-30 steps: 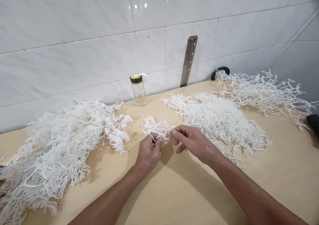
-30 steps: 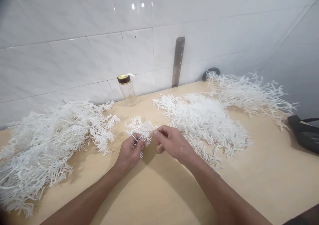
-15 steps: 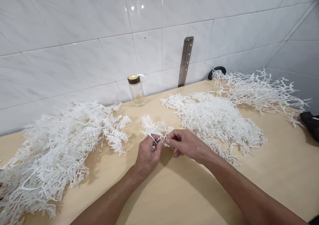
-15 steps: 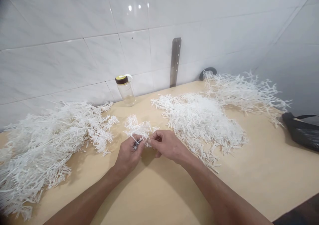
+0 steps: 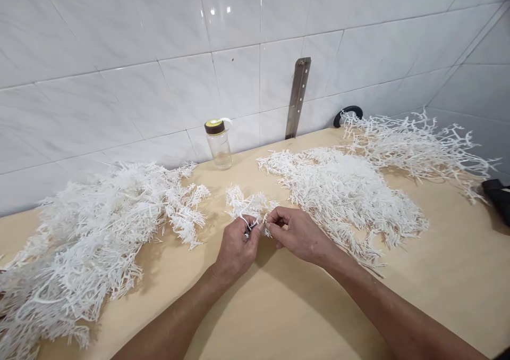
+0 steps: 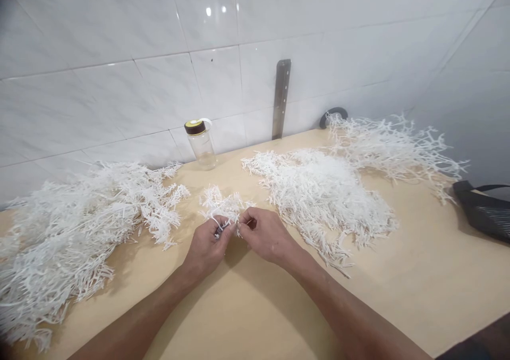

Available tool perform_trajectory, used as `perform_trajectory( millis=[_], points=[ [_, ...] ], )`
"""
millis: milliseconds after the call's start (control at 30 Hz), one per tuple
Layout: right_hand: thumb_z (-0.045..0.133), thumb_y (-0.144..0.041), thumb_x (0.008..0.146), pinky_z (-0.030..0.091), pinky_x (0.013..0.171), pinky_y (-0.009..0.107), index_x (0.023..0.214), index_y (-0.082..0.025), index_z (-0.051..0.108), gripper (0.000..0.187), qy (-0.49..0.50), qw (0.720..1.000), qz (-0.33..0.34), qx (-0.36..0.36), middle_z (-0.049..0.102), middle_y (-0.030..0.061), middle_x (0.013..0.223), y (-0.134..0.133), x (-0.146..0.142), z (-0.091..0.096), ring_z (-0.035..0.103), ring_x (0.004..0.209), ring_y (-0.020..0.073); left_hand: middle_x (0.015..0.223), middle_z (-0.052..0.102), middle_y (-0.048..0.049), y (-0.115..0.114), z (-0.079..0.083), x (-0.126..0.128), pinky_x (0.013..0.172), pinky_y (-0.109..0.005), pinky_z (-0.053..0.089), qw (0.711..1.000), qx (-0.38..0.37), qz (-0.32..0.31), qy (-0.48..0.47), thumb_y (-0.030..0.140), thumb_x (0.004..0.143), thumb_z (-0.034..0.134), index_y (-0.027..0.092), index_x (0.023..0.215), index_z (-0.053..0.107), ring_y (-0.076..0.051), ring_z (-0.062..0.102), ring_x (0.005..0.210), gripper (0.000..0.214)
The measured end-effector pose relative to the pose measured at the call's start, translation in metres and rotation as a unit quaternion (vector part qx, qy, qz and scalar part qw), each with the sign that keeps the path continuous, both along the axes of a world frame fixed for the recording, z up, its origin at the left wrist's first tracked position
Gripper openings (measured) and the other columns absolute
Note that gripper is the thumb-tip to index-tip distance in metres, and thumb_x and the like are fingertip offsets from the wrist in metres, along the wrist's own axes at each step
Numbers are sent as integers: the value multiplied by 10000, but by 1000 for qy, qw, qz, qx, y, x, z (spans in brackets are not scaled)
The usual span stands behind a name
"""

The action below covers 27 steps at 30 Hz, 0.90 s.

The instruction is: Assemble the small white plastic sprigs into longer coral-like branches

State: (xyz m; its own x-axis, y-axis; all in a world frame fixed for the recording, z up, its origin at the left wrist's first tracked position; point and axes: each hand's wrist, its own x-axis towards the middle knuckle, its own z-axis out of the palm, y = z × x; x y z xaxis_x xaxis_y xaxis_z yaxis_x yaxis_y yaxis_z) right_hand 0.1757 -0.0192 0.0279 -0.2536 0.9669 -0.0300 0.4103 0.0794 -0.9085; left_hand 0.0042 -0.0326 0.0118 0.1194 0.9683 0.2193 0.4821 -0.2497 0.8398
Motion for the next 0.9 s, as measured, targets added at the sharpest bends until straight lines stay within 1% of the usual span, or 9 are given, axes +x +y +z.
perform_trajectory(
  millis=[133, 300, 367, 467, 533, 633, 767, 833, 900],
  points=[
    [545, -238, 817, 448, 523, 256, 765, -206, 623, 99, -54, 999, 0, 5, 653, 9, 709, -2, -4, -3, 593, 625, 162, 643, 505, 14, 1, 0, -1, 590, -264, 330, 999, -6, -36, 26, 319, 898, 499, 200, 686, 495, -144, 437, 612, 244],
    [518, -117, 825, 377, 565, 275, 718, -209, 518, 141, -177, 971, -3, 159, 589, 26, 732, -3, -13, -10, 515, 628, 159, 638, 470, 15, 4, 0, -5, 586, -275, 322, 996, -40, -70, 34, 318, 902, 468, 214, 669, 430, -153, 418, 609, 258],
    [521, -101, 834, 366, 563, 282, 698, -213, 483, 180, -204, 962, -32, 177, 568, 36, 722, 0, -11, -11, 493, 611, 159, 658, 508, 6, 4, 0, -6, 602, -274, 344, 994, -58, -87, 19, 322, 905, 470, 210, 690, 471, -158, 448, 631, 242],
    [557, -151, 835, 387, 543, 282, 689, -218, 479, 178, -193, 967, -101, 135, 575, 33, 690, 7, 0, -8, 509, 592, 163, 673, 540, 2, 2, -1, -5, 607, -266, 364, 991, -81, -104, -1, 355, 906, 488, 200, 719, 527, -158, 480, 648, 246],
    [578, -203, 828, 423, 518, 268, 706, -214, 505, 142, -126, 983, -105, 85, 625, 31, 749, 9, 9, -5, 559, 602, 159, 649, 522, 13, 2, -1, -4, 574, -254, 361, 991, -97, -86, -27, 392, 904, 498, 194, 720, 539, -144, 474, 613, 274],
    [605, -269, 831, 462, 485, 250, 759, -208, 542, 113, -5, 997, -74, 18, 640, 9, 753, 8, 16, -1, 589, 568, 139, 624, 516, 23, 3, -2, -3, 532, -241, 366, 990, -116, -41, -70, 439, 889, 528, 181, 739, 570, -126, 468, 561, 301],
    [629, -340, 855, 501, 488, 260, 931, -203, 584, 164, 128, 990, -28, -44, 580, -36, 648, 6, 15, -1, 570, 514, 125, 623, 542, 17, 4, -5, -3, 519, -236, 385, 991, -107, -12, -80, 440, 874, 558, 167, 745, 594, -118, 480, 544, 304],
    [621, -362, 868, 513, 502, 257, 928, -196, 607, 177, 156, 985, 0, -71, 580, -30, 662, 6, 13, -3, 589, 549, 128, 621, 542, 16, 3, -7, -2, 525, -236, 393, 992, -96, -12, -78, 429, 880, 554, 168, 742, 592, -119, 489, 547, 297],
    [598, -391, 889, 486, 490, 236, 859, -186, 623, 209, 144, 985, 22, -91, 573, -29, 638, 7, 12, -6, 589, 529, 116, 628, 538, 14, 2, -8, -1, 531, -236, 396, 994, -80, -12, -69, 413, 887, 549, 169, 744, 589, -122, 497, 558, 285]
  ],
)
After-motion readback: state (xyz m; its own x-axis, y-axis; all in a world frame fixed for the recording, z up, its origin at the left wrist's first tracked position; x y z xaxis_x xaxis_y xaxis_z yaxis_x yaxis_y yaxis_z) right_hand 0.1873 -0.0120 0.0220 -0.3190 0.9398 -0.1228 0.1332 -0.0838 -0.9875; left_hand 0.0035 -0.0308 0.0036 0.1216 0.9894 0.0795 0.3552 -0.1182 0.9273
